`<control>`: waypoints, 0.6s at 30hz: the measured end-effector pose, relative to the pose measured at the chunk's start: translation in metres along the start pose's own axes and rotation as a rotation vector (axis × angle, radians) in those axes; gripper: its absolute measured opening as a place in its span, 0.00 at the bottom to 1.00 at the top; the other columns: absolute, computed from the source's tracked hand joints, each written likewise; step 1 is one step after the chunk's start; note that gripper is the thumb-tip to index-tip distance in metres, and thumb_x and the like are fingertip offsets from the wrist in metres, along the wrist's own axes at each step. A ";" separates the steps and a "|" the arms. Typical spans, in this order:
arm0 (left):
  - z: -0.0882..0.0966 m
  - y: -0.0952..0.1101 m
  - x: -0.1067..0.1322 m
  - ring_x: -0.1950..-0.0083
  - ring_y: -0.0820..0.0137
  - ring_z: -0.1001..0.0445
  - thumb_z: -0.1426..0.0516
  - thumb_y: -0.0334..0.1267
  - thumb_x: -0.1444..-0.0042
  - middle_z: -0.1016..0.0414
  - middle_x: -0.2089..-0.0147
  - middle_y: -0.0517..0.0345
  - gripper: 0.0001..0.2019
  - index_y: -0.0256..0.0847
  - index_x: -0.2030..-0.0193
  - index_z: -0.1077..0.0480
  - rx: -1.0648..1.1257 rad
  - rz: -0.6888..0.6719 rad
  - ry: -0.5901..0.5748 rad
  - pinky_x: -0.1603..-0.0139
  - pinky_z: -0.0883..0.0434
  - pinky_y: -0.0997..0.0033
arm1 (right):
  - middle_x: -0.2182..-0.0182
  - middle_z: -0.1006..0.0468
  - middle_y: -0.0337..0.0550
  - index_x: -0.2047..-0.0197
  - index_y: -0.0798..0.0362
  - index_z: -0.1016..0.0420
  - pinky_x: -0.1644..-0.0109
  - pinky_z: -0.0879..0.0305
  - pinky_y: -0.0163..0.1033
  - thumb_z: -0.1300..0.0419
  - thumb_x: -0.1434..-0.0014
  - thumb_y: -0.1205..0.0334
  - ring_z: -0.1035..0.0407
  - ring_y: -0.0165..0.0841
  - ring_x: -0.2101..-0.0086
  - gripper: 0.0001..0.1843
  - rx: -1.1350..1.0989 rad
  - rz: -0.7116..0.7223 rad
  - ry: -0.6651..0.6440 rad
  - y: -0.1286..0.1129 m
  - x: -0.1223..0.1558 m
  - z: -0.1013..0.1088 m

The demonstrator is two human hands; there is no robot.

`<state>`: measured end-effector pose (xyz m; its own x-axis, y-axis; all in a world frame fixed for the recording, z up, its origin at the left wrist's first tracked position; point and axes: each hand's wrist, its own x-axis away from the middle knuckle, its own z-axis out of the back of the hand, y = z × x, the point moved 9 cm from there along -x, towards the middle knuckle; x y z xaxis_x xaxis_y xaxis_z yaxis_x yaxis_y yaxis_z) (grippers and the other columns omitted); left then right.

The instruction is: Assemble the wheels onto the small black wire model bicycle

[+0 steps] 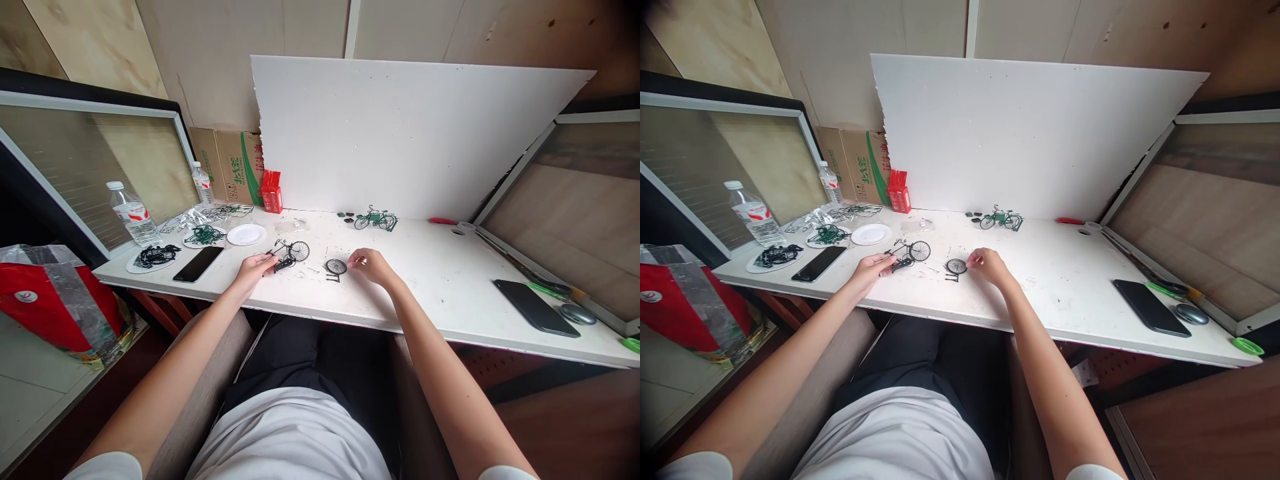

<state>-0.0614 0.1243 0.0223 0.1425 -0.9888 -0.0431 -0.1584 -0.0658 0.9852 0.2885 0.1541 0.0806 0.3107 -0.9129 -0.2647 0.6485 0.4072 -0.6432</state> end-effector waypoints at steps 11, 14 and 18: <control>-0.014 0.004 0.006 0.59 0.63 0.21 0.24 0.54 0.61 0.16 0.54 0.41 0.31 0.34 0.56 0.20 -0.101 -0.016 -0.015 0.58 0.26 0.63 | 0.63 0.18 0.45 0.61 0.51 0.25 0.55 0.35 0.41 0.42 0.37 0.55 0.27 0.38 0.62 0.09 -0.147 0.045 0.126 -0.009 -0.001 -0.015; -0.014 0.005 0.007 0.59 0.63 0.21 0.24 0.55 0.63 0.16 0.55 0.41 0.31 0.33 0.57 0.21 -0.092 -0.009 -0.016 0.58 0.26 0.65 | 0.59 0.17 0.48 0.56 0.52 0.23 0.53 0.33 0.42 0.45 0.34 0.54 0.26 0.39 0.59 0.13 -0.163 0.051 0.218 -0.001 -0.003 -0.009; -0.013 0.004 0.008 0.59 0.63 0.21 0.24 0.55 0.62 0.16 0.55 0.41 0.31 0.33 0.57 0.20 -0.084 -0.018 -0.021 0.58 0.26 0.65 | 0.53 0.18 0.54 0.54 0.55 0.21 0.49 0.34 0.43 0.52 0.31 0.59 0.27 0.41 0.55 0.18 -0.002 -0.014 0.226 0.010 -0.006 -0.011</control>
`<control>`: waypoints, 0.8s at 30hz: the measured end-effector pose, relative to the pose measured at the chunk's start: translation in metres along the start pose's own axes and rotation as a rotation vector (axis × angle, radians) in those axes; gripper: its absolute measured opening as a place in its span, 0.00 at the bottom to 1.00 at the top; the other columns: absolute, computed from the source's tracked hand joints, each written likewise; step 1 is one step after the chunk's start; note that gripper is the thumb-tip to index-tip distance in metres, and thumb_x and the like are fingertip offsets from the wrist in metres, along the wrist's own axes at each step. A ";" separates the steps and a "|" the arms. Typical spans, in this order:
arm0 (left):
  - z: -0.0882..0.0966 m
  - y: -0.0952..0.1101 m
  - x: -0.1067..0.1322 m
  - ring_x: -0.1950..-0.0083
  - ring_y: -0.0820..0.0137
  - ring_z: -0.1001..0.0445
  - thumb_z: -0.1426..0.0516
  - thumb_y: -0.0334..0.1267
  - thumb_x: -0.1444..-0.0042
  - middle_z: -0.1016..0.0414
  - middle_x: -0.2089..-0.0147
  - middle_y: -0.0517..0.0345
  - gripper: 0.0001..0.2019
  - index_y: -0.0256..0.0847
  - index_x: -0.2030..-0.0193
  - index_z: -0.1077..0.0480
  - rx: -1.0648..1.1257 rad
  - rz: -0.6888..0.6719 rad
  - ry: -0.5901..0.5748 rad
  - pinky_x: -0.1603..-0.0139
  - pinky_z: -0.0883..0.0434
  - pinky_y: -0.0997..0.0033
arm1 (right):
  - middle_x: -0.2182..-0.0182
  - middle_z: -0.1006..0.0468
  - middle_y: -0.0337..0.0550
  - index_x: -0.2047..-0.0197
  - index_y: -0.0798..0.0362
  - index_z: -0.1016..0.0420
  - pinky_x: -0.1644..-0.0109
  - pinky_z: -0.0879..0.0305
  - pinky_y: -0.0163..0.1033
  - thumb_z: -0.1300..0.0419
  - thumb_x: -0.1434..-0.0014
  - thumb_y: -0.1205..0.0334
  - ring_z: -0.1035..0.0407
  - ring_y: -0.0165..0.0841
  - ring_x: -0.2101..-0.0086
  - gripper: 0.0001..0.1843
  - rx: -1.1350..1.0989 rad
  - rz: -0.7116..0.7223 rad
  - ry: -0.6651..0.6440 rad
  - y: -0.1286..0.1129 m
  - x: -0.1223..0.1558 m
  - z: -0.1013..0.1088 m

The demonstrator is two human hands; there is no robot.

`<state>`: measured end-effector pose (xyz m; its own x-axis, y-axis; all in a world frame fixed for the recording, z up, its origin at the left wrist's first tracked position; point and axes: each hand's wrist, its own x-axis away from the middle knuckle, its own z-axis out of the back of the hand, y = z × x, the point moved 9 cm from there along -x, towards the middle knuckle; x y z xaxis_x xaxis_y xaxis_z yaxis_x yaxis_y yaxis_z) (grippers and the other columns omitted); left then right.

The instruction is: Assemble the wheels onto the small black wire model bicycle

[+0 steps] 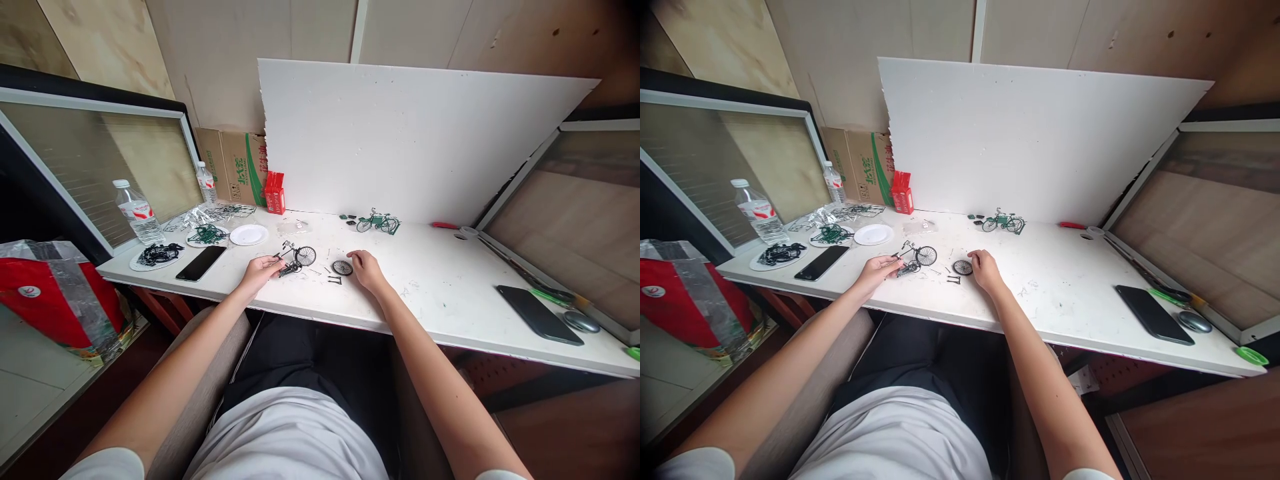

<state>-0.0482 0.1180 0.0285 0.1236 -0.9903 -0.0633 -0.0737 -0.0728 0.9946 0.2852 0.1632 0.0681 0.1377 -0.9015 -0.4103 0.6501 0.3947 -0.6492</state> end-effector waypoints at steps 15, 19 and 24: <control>0.000 0.003 0.001 0.60 0.63 0.21 0.24 0.53 0.62 0.16 0.57 0.42 0.29 0.34 0.59 0.20 0.005 -0.013 0.018 0.59 0.28 0.65 | 0.65 0.18 0.51 0.66 0.53 0.21 0.65 0.42 0.38 0.39 0.36 0.52 0.30 0.36 0.68 0.14 0.363 0.016 -0.162 -0.013 0.009 -0.010; -0.001 0.002 0.000 0.62 0.65 0.22 0.24 0.54 0.62 0.16 0.57 0.42 0.29 0.33 0.59 0.20 0.005 -0.014 -0.001 0.60 0.29 0.65 | 0.65 0.18 0.51 0.67 0.53 0.22 0.67 0.44 0.38 0.41 0.36 0.56 0.31 0.35 0.70 0.12 0.386 -0.010 -0.129 -0.016 0.009 -0.007; -0.001 0.002 0.001 0.61 0.63 0.22 0.24 0.54 0.62 0.16 0.57 0.42 0.29 0.34 0.59 0.20 0.003 -0.006 0.006 0.60 0.29 0.65 | 0.70 0.20 0.46 0.70 0.52 0.24 0.68 0.45 0.38 0.40 0.40 0.56 0.34 0.33 0.72 0.10 0.233 -0.113 -0.154 -0.019 0.007 0.004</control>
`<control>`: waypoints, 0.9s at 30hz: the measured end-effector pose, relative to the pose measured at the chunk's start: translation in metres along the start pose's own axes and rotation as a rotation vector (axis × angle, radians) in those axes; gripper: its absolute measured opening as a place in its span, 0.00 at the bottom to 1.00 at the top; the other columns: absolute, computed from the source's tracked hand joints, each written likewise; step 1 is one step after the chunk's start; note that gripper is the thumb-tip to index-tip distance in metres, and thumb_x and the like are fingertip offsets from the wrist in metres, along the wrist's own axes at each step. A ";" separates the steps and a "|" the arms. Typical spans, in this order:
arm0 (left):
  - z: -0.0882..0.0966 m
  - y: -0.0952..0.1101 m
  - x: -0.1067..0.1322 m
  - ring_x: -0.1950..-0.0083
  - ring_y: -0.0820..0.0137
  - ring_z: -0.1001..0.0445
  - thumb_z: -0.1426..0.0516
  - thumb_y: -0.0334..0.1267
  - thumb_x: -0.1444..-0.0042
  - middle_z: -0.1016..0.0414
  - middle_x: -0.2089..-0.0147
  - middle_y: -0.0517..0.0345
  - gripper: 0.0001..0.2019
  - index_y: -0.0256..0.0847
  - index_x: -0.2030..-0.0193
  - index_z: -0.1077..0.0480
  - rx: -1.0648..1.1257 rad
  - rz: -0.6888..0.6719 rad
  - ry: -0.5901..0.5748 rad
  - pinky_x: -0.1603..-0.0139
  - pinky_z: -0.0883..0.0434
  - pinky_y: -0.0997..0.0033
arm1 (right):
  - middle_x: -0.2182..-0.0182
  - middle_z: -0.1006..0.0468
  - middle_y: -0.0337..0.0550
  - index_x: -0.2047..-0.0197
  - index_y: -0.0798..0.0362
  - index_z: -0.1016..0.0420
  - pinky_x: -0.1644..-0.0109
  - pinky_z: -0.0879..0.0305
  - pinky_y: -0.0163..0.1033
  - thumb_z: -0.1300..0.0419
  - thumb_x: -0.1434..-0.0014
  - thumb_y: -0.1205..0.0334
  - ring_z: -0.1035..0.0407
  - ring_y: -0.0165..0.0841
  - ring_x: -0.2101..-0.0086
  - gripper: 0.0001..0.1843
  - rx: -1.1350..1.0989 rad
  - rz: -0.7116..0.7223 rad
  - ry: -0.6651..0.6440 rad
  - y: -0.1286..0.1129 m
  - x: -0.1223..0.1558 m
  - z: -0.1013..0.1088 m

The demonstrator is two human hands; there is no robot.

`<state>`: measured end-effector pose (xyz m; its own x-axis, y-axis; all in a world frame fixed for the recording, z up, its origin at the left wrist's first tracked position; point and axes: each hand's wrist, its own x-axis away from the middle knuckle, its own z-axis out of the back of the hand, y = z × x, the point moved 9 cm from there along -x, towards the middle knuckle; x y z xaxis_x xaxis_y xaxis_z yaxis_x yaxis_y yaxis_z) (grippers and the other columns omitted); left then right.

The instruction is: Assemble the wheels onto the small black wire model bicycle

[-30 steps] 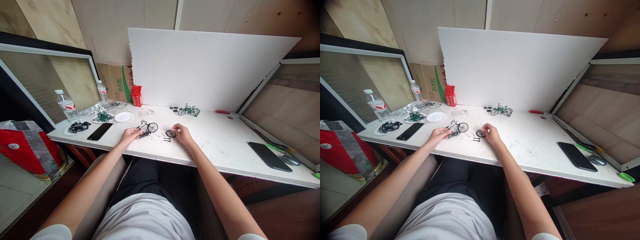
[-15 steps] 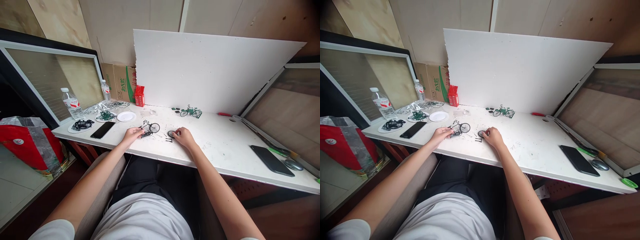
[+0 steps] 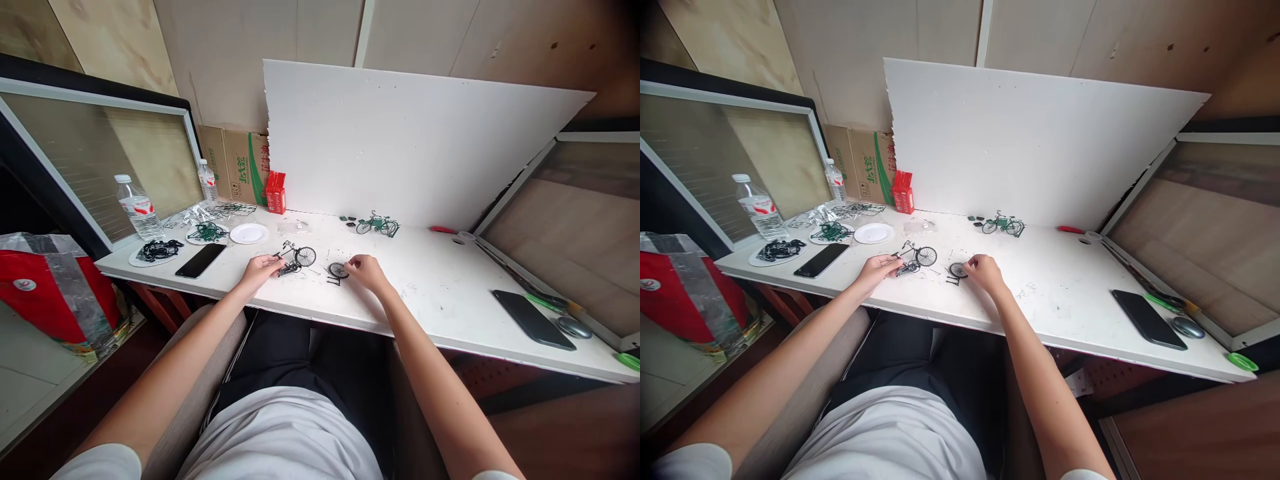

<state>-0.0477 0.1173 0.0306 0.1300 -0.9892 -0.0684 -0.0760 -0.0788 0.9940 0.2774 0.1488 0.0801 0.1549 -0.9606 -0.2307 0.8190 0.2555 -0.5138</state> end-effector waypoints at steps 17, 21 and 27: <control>0.001 0.004 0.002 0.59 0.64 0.22 0.25 0.54 0.59 0.16 0.57 0.43 0.27 0.34 0.59 0.20 -0.030 -0.024 -0.022 0.59 0.28 0.67 | 0.69 0.18 0.52 0.67 0.53 0.21 0.62 0.37 0.40 0.46 0.32 0.54 0.28 0.39 0.68 0.18 0.007 -0.079 0.057 0.042 -0.011 0.008; 0.001 0.002 0.001 0.57 0.62 0.21 0.25 0.54 0.59 0.16 0.56 0.43 0.28 0.34 0.59 0.20 -0.023 -0.013 -0.013 0.59 0.28 0.67 | 0.54 0.17 0.55 0.47 0.55 0.20 0.51 0.32 0.40 0.48 0.31 0.61 0.24 0.40 0.55 0.18 -0.186 0.100 0.119 0.017 -0.010 0.004; 0.003 0.000 -0.001 0.59 0.64 0.21 0.25 0.54 0.60 0.16 0.56 0.43 0.28 0.34 0.59 0.21 -0.023 -0.017 -0.002 0.60 0.29 0.67 | 0.55 0.16 0.49 0.52 0.52 0.20 0.49 0.30 0.43 0.41 0.33 0.57 0.24 0.40 0.55 0.12 -0.299 0.157 0.176 -0.003 0.001 -0.007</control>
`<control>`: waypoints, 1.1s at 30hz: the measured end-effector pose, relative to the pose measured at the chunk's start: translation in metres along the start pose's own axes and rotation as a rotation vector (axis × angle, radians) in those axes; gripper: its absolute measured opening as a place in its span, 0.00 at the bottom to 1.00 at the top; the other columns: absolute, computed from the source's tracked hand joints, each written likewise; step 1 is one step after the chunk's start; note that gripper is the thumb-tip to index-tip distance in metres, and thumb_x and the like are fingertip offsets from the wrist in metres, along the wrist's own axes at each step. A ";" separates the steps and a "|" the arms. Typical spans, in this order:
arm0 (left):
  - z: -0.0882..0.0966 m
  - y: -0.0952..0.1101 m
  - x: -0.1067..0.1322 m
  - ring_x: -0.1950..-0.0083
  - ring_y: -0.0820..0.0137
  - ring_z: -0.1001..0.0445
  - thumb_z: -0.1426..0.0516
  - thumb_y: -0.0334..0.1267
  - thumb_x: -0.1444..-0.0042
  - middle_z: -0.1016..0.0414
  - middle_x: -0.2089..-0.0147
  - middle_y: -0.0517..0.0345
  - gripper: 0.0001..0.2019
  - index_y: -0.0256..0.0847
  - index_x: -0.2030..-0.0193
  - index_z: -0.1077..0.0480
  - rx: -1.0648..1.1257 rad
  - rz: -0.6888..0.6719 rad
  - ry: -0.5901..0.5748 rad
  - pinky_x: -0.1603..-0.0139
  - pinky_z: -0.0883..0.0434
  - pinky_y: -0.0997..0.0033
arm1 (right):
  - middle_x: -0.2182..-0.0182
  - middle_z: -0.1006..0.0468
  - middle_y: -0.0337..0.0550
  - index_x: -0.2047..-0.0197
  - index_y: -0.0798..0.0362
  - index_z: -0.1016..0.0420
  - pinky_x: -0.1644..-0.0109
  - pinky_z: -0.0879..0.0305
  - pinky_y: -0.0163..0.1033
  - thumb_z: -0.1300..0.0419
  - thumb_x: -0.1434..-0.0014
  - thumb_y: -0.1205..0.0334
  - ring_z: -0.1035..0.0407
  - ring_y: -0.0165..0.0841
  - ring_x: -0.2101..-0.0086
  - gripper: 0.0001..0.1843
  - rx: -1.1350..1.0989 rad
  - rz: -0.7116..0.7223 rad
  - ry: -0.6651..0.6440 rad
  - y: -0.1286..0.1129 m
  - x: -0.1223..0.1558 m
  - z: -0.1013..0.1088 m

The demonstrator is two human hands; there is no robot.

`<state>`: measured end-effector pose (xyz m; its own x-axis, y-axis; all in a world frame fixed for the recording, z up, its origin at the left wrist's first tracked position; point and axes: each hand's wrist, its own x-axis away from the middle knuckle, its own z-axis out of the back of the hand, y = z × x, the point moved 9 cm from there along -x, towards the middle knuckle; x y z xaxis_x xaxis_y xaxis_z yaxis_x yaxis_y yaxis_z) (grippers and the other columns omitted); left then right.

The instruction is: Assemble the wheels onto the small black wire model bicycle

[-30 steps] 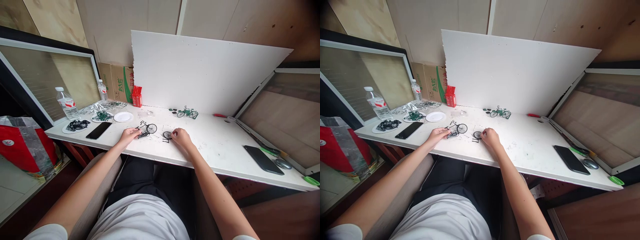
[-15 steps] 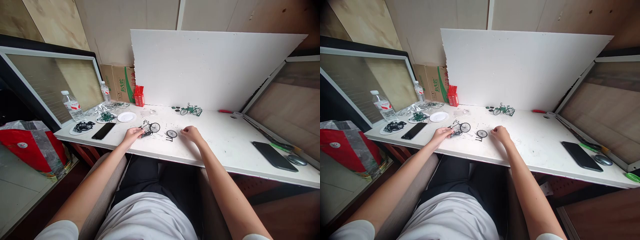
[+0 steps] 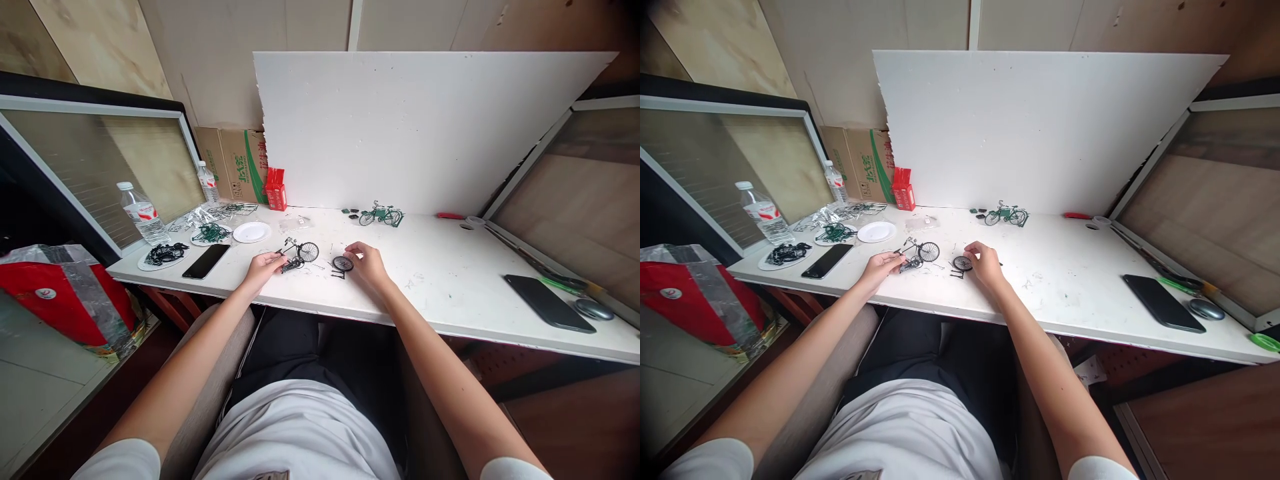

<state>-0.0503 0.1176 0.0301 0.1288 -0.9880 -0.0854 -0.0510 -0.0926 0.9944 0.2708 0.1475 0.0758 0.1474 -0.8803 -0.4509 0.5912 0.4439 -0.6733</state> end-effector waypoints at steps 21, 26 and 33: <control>-0.002 0.004 0.002 0.61 0.64 0.22 0.25 0.53 0.60 0.16 0.58 0.44 0.27 0.34 0.60 0.21 0.006 -0.010 0.002 0.60 0.30 0.65 | 0.70 0.17 0.47 0.67 0.54 0.17 0.62 0.39 0.40 0.43 0.32 0.52 0.30 0.37 0.70 0.19 0.194 0.023 -0.176 0.001 -0.001 -0.021; -0.004 0.008 0.005 0.63 0.66 0.24 0.25 0.53 0.58 0.16 0.59 0.45 0.26 0.34 0.60 0.21 -0.003 -0.027 -0.013 0.60 0.30 0.66 | 0.69 0.16 0.47 0.68 0.53 0.17 0.61 0.39 0.41 0.42 0.33 0.53 0.29 0.38 0.68 0.18 0.179 0.039 -0.163 0.003 -0.002 -0.022; -0.004 0.009 0.006 0.63 0.67 0.23 0.26 0.53 0.57 0.16 0.58 0.45 0.25 0.34 0.61 0.21 -0.022 -0.036 -0.018 0.60 0.29 0.66 | 0.70 0.17 0.47 0.69 0.52 0.17 0.61 0.39 0.41 0.42 0.33 0.53 0.29 0.38 0.68 0.19 0.188 0.031 -0.155 0.004 -0.002 -0.023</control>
<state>-0.0458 0.1114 0.0391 0.1122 -0.9861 -0.1223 -0.0250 -0.1258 0.9917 0.2549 0.1546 0.0607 0.2790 -0.8886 -0.3642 0.7198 0.4445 -0.5332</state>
